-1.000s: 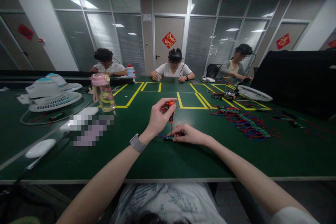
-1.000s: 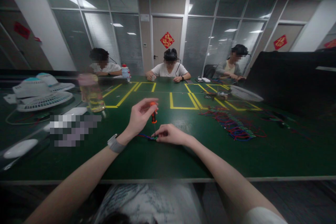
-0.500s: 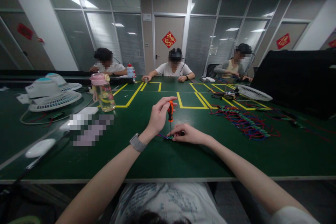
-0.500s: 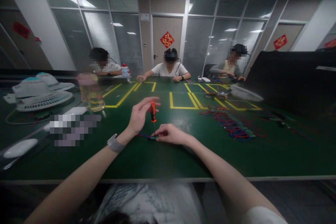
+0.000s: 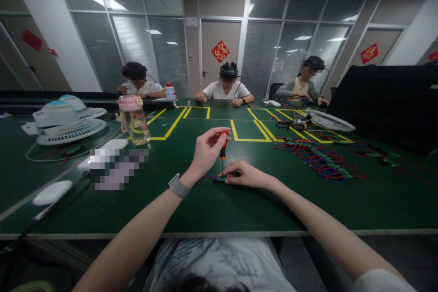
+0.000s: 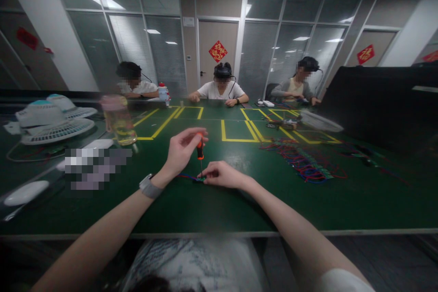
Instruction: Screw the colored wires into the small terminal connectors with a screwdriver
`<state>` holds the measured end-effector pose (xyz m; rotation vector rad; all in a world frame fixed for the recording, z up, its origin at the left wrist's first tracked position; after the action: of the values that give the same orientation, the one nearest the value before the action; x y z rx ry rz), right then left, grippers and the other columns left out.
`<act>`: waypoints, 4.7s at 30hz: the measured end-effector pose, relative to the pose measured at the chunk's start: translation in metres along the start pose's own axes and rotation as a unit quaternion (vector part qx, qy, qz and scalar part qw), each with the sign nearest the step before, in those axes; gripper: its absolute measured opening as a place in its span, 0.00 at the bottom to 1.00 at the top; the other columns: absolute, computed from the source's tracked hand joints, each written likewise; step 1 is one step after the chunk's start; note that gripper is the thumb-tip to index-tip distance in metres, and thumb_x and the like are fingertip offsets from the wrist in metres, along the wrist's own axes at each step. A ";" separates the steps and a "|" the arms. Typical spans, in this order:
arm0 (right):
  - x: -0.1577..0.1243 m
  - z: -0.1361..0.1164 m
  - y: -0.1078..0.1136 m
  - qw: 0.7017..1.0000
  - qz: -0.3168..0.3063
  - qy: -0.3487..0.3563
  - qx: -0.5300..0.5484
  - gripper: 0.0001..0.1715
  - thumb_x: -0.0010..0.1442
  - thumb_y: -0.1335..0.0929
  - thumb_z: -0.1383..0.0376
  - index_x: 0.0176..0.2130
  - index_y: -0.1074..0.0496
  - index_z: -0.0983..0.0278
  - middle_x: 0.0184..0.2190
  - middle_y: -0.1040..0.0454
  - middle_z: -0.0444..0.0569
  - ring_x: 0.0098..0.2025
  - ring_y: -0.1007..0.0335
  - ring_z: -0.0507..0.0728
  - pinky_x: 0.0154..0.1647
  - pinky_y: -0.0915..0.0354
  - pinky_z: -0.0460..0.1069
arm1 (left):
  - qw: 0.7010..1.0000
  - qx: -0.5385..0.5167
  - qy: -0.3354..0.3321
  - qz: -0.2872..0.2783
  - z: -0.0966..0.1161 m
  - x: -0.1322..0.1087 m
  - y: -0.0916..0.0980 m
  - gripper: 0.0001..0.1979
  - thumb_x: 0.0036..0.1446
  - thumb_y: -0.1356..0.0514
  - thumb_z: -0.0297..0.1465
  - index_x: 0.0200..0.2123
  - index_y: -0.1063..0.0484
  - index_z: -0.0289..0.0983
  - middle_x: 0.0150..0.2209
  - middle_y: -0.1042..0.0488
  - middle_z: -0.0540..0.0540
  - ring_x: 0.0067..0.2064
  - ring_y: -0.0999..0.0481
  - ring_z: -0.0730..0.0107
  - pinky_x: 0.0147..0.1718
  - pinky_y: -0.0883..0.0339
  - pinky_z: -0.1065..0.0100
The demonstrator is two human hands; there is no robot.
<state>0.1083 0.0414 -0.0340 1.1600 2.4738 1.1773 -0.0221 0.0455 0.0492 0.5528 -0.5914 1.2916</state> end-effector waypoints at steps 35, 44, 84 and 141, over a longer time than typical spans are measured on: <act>0.000 0.004 -0.001 1.000 0.006 0.003 0.008 0.18 0.58 0.30 0.61 0.47 0.23 0.65 0.30 0.31 0.46 0.30 0.35 0.50 0.31 0.37 0.45 | 0.997 0.059 -0.047 0.010 0.006 0.001 0.002 0.06 0.56 0.39 0.31 0.35 0.23 0.37 0.36 0.28 0.46 0.37 0.27 0.72 0.33 0.32 0.73; 0.001 0.002 -0.001 1.000 0.000 0.000 0.009 0.18 0.58 0.30 0.60 0.47 0.23 0.64 0.30 0.31 0.46 0.30 0.34 0.50 0.32 0.35 0.45 | 0.999 -0.026 0.001 -0.033 -0.002 0.000 -0.003 0.14 0.61 0.44 0.34 0.48 0.26 0.37 0.46 0.23 0.42 0.44 0.22 0.65 0.44 0.28 0.65; 0.001 0.000 0.000 1.000 0.003 0.004 0.004 0.18 0.58 0.30 0.63 0.47 0.22 0.66 0.30 0.31 0.46 0.30 0.35 0.51 0.32 0.36 0.46 | 0.999 0.016 -0.026 -0.045 0.000 0.001 -0.003 0.14 0.62 0.46 0.30 0.47 0.25 0.39 0.43 0.27 0.44 0.41 0.26 0.70 0.37 0.31 0.71; -0.001 0.001 0.000 1.000 0.002 0.001 -0.005 0.17 0.58 0.30 0.62 0.48 0.23 0.64 0.30 0.31 0.46 0.30 0.35 0.50 0.32 0.37 0.45 | 0.994 0.086 -0.056 0.036 0.000 -0.002 0.004 0.09 0.57 0.38 0.35 0.40 0.22 0.39 0.38 0.30 0.47 0.38 0.27 0.71 0.35 0.32 0.73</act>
<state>0.1090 0.0414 -0.0344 1.1624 2.4654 1.1898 -0.0267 0.0447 0.0481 0.7566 -0.6004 1.3941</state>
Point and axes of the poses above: each hand's wrist, its own x-axis towards the middle knuckle, its own y-axis out of the back of the hand, z = x × y, the point moved 5 cm from there along x, towards the middle knuckle
